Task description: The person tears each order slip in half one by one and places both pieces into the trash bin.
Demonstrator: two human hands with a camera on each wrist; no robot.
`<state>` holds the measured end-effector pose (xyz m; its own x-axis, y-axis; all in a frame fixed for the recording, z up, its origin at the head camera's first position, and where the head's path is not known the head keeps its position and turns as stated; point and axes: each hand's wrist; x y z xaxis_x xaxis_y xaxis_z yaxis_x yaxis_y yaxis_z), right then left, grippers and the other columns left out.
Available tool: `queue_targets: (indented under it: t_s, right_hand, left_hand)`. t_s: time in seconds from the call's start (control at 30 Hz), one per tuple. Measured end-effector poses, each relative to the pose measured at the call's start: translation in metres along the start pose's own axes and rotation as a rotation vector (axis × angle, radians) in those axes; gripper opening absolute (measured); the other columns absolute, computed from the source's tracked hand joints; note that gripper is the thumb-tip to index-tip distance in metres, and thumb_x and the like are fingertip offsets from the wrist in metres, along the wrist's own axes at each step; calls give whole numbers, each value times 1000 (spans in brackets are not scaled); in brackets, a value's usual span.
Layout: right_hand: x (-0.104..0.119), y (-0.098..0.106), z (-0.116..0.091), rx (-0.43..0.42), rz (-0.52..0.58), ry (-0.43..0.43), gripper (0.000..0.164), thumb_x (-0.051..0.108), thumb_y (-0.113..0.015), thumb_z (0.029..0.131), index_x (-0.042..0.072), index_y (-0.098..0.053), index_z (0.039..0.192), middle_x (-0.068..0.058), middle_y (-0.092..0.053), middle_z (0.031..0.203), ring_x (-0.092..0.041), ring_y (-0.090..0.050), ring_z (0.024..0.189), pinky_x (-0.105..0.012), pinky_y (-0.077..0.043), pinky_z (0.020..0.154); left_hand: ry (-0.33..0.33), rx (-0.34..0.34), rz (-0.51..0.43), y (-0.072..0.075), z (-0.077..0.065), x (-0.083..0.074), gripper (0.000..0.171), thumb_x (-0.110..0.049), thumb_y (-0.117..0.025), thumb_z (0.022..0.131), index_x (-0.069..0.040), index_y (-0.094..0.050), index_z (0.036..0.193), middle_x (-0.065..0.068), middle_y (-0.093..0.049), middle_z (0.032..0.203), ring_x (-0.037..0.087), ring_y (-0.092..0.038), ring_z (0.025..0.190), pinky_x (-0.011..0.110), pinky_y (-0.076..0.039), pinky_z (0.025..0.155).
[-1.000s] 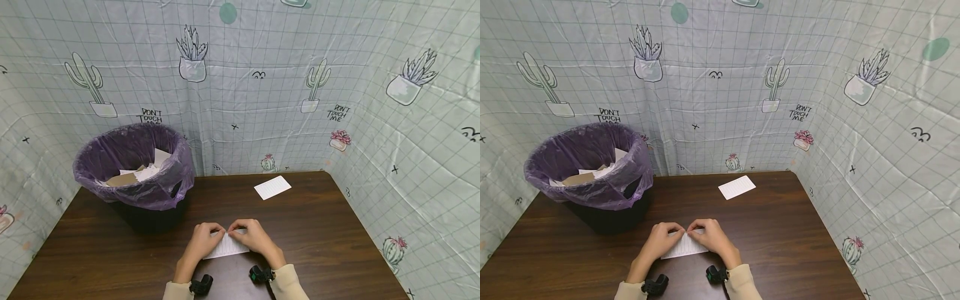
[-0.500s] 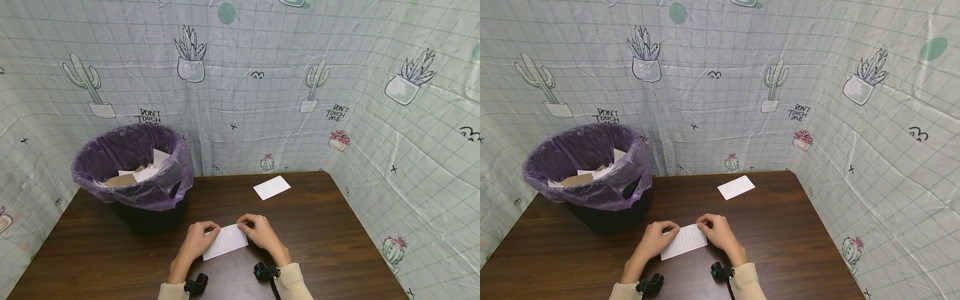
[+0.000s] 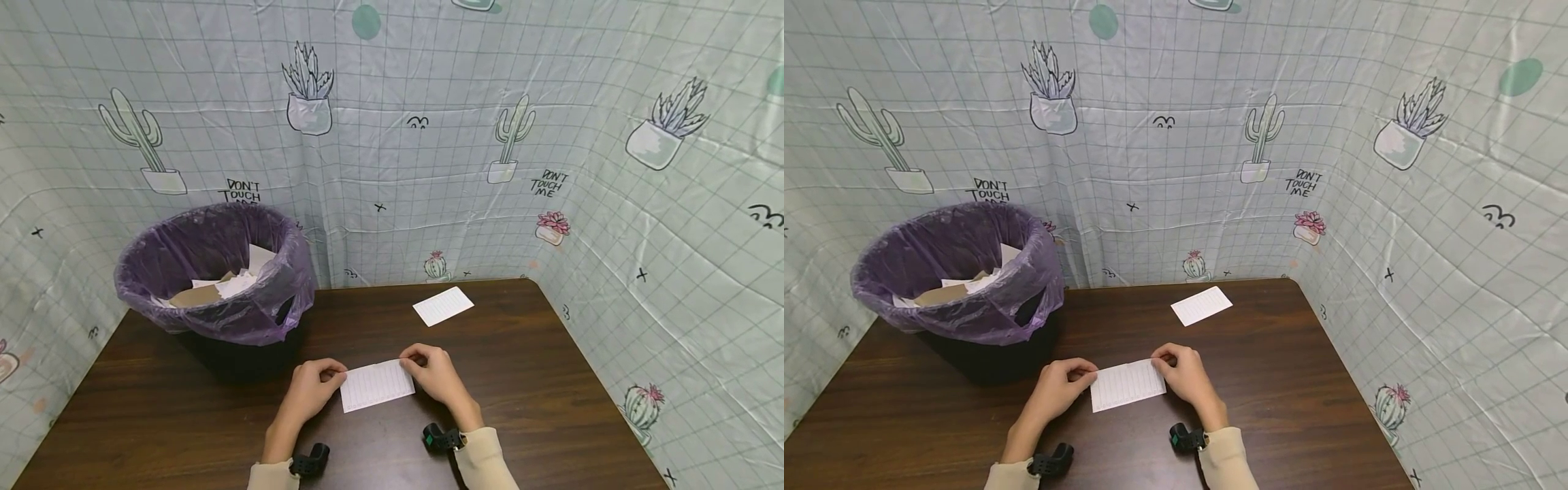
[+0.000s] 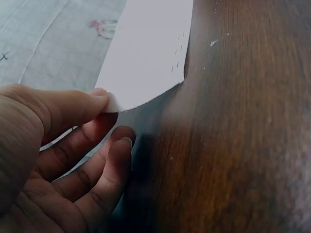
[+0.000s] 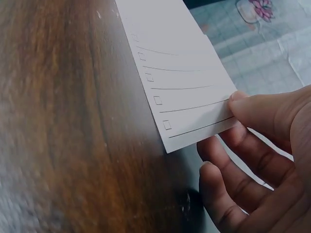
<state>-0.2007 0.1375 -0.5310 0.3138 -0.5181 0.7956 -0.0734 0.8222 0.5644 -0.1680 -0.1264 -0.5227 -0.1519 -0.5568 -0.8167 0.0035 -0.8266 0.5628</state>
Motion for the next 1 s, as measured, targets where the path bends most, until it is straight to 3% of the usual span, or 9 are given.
queue_targets:
  t_s: [0.33, 1.0]
  right_hand:
    - [-5, 0, 0, 3, -4, -22, 4, 10, -73, 95, 8, -76, 92, -1, -75, 86, -7, -63, 74, -22, -52, 68]
    - [-8, 0, 1, 14, 15, -53, 4, 9, -74, 94, 9, -76, 90, -1, -74, 85, -10, -65, 76, -23, -52, 70]
  left_hand:
    - [6, -13, 12, 1, -1, 3, 9, -11, -77, 91, -2, -76, 89, 0, -73, 82, 9, -62, 73, 23, -51, 68]
    - [27, 2, -21, 2, -1, 3, 8, -9, -76, 92, -2, -75, 88, 0, -71, 81, 10, -62, 73, 22, -51, 66]
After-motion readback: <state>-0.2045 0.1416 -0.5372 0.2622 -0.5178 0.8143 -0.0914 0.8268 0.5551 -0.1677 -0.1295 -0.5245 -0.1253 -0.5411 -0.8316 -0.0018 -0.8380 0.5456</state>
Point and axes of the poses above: each hand's wrist, its own z-axis towards the middle knuckle, its own y-axis out of the back of the hand, x = y × z
